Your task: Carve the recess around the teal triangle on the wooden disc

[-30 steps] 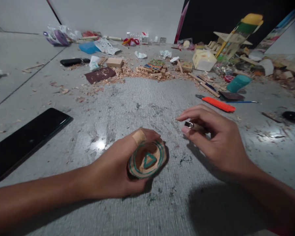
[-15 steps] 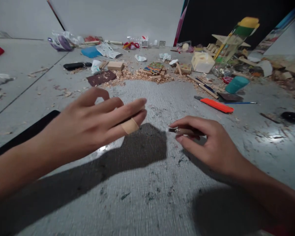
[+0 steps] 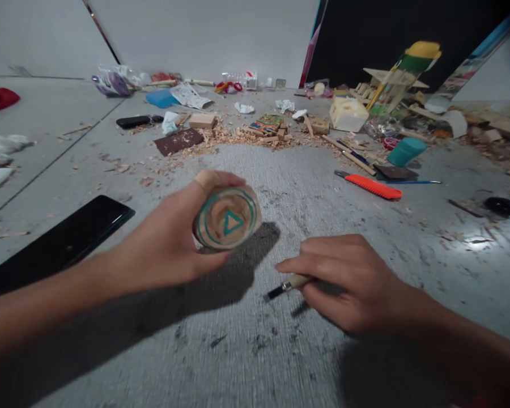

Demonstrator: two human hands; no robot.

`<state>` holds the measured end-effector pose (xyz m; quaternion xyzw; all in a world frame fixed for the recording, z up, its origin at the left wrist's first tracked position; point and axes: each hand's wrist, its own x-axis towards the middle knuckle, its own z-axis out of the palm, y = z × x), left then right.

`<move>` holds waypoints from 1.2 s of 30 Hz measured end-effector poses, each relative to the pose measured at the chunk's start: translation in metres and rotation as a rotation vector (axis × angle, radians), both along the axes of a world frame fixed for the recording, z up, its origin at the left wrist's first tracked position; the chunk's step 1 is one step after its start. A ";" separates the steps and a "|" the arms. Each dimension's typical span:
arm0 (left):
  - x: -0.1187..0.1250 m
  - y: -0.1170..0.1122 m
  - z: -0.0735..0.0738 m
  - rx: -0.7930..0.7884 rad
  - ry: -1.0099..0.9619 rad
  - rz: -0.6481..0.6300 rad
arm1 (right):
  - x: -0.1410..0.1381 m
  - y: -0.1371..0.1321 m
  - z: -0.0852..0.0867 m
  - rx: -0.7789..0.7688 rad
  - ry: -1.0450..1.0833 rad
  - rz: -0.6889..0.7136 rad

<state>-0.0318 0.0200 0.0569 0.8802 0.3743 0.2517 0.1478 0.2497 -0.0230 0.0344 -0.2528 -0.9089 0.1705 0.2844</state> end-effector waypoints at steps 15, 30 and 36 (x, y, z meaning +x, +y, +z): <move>0.023 -0.038 -0.009 -0.693 -0.186 -0.042 | -0.004 -0.002 -0.006 0.086 -0.077 0.110; 0.030 -0.036 -0.010 -0.390 0.072 -0.274 | -0.005 -0.008 -0.006 -0.209 -0.041 0.167; -0.010 -0.016 0.010 -0.090 0.192 -0.215 | 0.002 -0.005 0.003 -0.232 -0.074 0.141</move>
